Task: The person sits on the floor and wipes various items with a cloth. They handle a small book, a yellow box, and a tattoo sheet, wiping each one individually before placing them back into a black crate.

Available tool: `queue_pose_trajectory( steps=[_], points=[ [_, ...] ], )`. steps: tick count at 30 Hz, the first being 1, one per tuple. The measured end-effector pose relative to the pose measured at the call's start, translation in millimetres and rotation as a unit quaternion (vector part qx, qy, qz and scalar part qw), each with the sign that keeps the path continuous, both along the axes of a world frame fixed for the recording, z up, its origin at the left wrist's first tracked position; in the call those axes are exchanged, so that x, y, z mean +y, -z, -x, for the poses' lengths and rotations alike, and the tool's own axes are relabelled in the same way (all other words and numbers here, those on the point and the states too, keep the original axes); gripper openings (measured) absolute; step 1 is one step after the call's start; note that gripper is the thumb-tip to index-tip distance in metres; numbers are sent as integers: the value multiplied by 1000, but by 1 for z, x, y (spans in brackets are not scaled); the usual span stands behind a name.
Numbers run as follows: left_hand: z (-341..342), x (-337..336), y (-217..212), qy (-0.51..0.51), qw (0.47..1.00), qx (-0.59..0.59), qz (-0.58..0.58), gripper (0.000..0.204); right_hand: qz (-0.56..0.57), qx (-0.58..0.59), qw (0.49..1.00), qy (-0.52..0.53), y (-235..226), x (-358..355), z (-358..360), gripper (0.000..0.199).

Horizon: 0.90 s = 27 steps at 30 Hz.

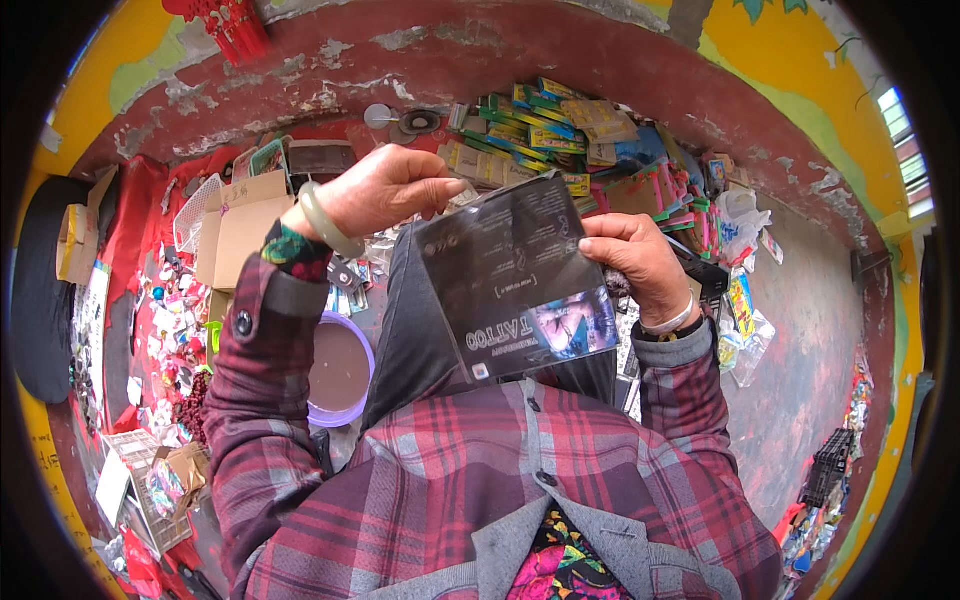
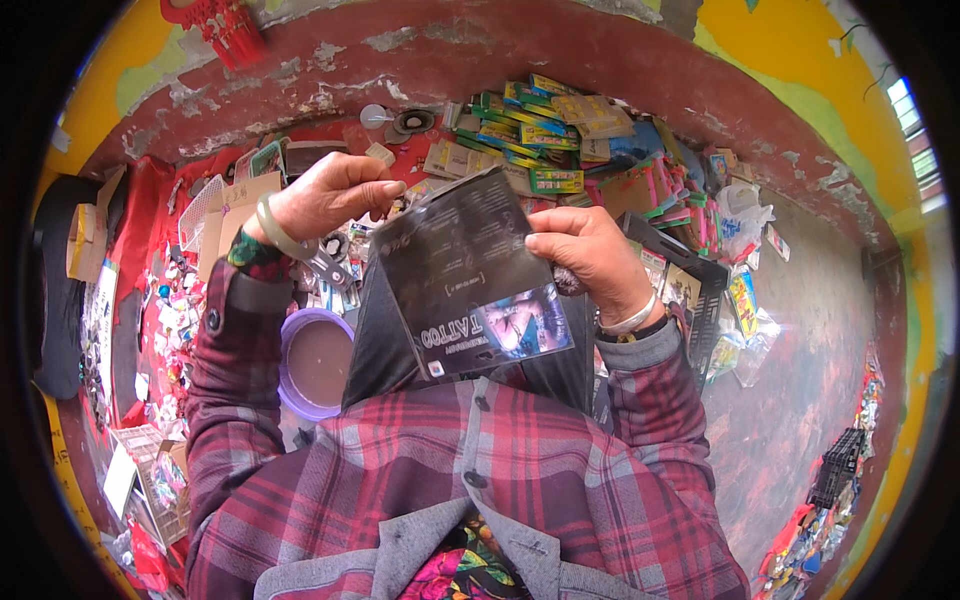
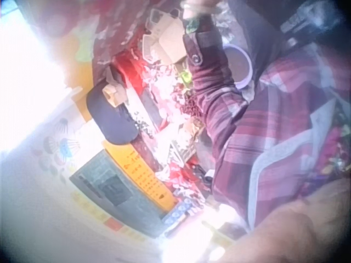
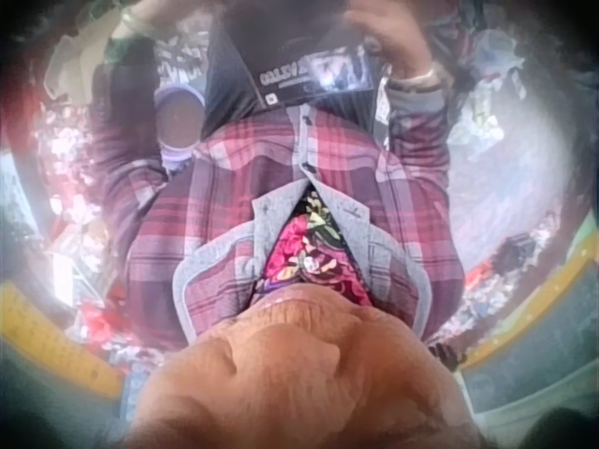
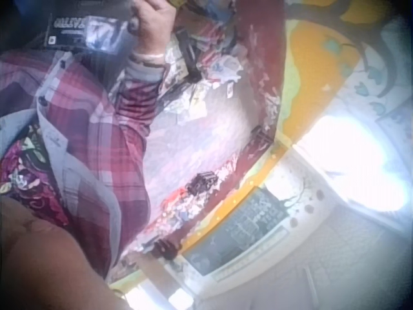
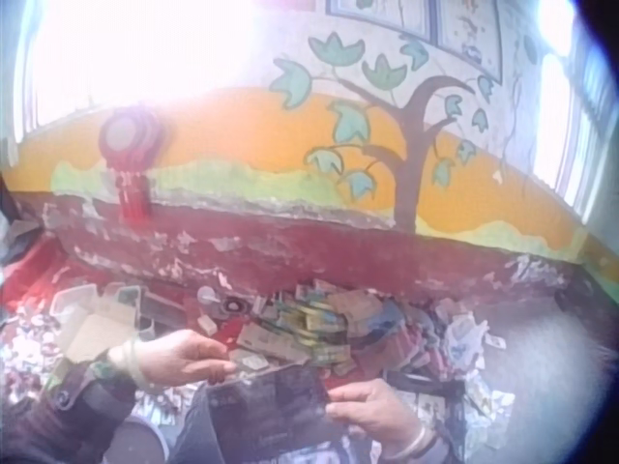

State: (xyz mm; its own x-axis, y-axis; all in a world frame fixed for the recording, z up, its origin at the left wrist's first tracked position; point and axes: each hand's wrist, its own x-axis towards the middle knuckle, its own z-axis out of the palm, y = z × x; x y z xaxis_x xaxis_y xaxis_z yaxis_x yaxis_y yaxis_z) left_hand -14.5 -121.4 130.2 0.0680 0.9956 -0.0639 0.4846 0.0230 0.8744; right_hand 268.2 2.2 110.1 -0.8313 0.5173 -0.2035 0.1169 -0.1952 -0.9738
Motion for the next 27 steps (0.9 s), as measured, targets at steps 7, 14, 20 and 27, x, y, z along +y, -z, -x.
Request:
queue_pose_trajectory(
  steps=[7,14,20,27],
  points=[
    [-49,-20,38,-108,953,230,-166,28,48,-4,997,53,21,1,-5,21],
    [-63,-11,56,-119,888,358,-264,22,39,0,999,37,24,-3,-1,20],
    [-61,-17,64,-128,941,266,-166,15,59,-7,998,22,26,-6,-1,20],
    [-34,-23,37,-8,968,213,-129,9,24,-29,999,-16,19,-4,-4,19]
  ],
)
